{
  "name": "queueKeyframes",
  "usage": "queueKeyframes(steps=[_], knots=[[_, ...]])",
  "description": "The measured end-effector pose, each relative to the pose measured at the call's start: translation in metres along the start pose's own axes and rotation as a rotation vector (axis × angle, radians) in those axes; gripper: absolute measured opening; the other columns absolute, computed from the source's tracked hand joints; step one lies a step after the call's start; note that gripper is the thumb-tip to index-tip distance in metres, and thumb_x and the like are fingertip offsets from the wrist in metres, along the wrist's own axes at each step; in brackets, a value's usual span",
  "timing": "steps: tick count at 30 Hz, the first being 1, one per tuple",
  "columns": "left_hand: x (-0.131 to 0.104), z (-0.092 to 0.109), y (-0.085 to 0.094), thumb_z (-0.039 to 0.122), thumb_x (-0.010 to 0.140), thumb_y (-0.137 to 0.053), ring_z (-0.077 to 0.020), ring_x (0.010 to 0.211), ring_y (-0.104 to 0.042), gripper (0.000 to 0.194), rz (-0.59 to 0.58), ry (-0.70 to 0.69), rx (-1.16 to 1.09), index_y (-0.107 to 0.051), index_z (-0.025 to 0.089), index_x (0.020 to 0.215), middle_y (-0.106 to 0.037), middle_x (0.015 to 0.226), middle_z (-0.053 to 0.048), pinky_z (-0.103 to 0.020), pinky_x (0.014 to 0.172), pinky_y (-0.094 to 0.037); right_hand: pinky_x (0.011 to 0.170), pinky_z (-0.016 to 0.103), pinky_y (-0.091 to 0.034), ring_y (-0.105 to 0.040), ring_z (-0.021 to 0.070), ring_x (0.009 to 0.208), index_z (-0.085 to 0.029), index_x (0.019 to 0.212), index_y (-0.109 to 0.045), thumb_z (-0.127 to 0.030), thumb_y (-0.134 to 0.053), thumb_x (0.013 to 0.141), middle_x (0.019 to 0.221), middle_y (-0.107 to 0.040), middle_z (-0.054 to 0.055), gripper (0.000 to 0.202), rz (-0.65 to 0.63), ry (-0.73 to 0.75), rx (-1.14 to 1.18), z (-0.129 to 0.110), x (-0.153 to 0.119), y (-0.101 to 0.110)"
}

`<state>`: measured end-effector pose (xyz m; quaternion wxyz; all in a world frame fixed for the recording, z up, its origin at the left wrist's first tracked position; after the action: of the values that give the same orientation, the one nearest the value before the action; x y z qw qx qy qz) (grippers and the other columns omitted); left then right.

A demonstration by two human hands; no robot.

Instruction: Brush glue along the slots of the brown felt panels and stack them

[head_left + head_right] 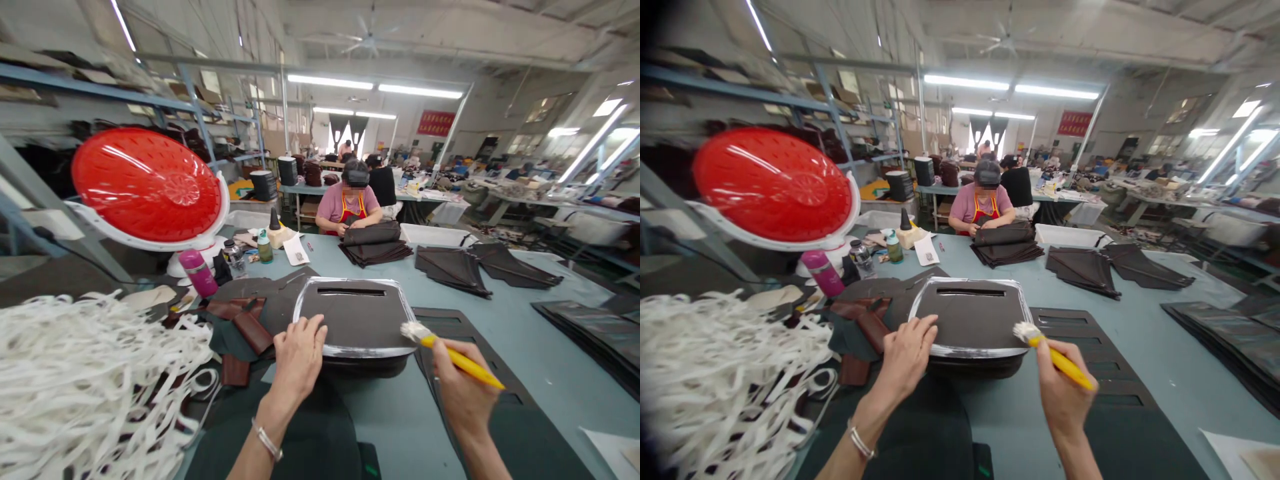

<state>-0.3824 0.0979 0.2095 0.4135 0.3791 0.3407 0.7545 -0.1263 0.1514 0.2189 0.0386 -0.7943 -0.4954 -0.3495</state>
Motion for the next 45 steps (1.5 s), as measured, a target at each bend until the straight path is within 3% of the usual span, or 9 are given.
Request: queueKeyframes(steps=[5,8,15,23,29,32,37,40,45], knots=[[-0.008,0.022,-0.008,0.035,0.092,-0.039,-0.0221,0.097,-0.051,0.027,0.069,-0.013,0.260,-0.061,0.029,0.106,-0.060,0.097,-0.005,-0.038,0.081,-0.031,0.060,0.021,-0.047,-0.060,0.0120,0.060,-0.019,0.078,-0.067,-0.033,-0.058,0.080,0.071,-0.067,-0.001,0.017,-0.344,0.016,0.319,-0.078,-0.011,-0.143],[-0.008,0.018,-0.010,0.032,0.093,-0.036,-0.0209,0.095,-0.050,0.028,0.075,-0.014,0.272,-0.061,0.030,0.105,-0.059,0.096,-0.004,-0.037,0.078,-0.030,0.062,0.021,-0.046,-0.060,0.0128,0.060,-0.020,0.076,-0.068,-0.034,-0.058,0.078,0.070,-0.068,-0.001,0.018,-0.393,0.023,0.316,-0.072,-0.008,-0.172],[-0.005,0.006,-0.019,0.035,0.092,-0.040,-0.0211,0.094,-0.049,0.027,0.092,-0.024,0.223,-0.060,0.032,0.110,-0.058,0.098,-0.003,-0.037,0.077,-0.029,0.064,0.025,-0.043,-0.061,0.0173,0.063,-0.019,0.068,-0.065,-0.037,-0.057,0.075,0.067,-0.067,0.002,0.021,0.115,-0.081,-0.078,0.003,0.048,-0.087],[-0.007,0.004,-0.025,0.031,0.091,-0.041,-0.0212,0.092,-0.050,0.029,0.144,-0.031,0.271,-0.061,0.033,0.112,-0.059,0.097,-0.004,-0.035,0.075,-0.029,0.058,0.021,-0.042,-0.057,0.0128,0.055,-0.020,0.074,-0.067,-0.036,-0.052,0.079,0.063,-0.066,-0.001,0.022,-0.350,0.078,0.167,-0.050,0.020,-0.181],[-0.005,0.008,-0.019,0.033,0.091,-0.040,-0.0224,0.092,-0.050,0.028,0.101,-0.014,0.282,-0.061,0.031,0.109,-0.058,0.097,-0.004,-0.037,0.076,-0.030,0.059,0.024,-0.037,-0.057,0.0161,0.057,-0.020,0.074,-0.066,-0.040,-0.048,0.081,0.062,-0.064,0.003,0.028,0.007,0.017,-0.293,0.018,0.064,-0.099],[0.001,0.026,-0.016,0.033,0.091,-0.038,-0.0247,0.093,-0.050,0.028,0.085,0.004,0.282,-0.063,0.024,0.096,-0.057,0.093,-0.006,-0.040,0.078,-0.030,0.060,0.025,-0.036,-0.058,0.0171,0.060,-0.020,0.088,-0.068,-0.043,-0.042,0.087,0.069,-0.067,0.006,0.035,-0.005,-0.032,-0.375,0.042,0.070,-0.062],[0.020,0.079,-0.043,0.026,0.089,-0.037,-0.0191,0.090,-0.053,0.024,-0.114,-0.049,-0.258,-0.060,0.020,0.095,-0.057,0.100,-0.006,-0.034,0.081,-0.035,0.058,0.025,-0.036,-0.060,0.0188,0.061,-0.024,0.098,-0.065,-0.044,-0.036,0.090,0.069,-0.067,0.004,0.036,-0.222,-0.149,-0.386,0.053,0.052,-0.046],[0.035,0.106,-0.072,0.024,0.082,-0.048,-0.0175,0.091,-0.054,0.016,-0.214,0.024,-0.658,-0.060,0.019,0.091,-0.059,0.097,-0.006,-0.031,0.086,-0.036,0.061,0.026,-0.039,-0.063,0.0203,0.066,-0.024,0.098,-0.063,-0.047,-0.034,0.091,0.073,-0.067,0.004,0.038,-0.213,-0.147,-0.262,0.048,0.043,-0.041],[0.056,0.127,-0.099,0.045,0.076,-0.058,-0.0164,0.074,-0.055,0.031,-0.280,0.148,-0.884,-0.061,0.015,0.083,-0.063,0.078,-0.005,-0.029,0.073,-0.040,0.075,0.027,-0.045,-0.064,0.0195,0.082,-0.022,0.100,-0.059,-0.045,-0.038,0.092,0.090,-0.069,0.006,0.033,-0.174,-0.075,0.097,0.028,0.038,-0.030]])
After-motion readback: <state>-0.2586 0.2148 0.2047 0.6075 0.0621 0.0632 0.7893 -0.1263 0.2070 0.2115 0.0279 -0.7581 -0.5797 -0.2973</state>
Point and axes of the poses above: each hand's wrist, its own x-axis towards the middle knuckle, its own y-axis out of the back of the hand, z = x × y, the point moved 1 cm from there along x, towards the middle knuckle
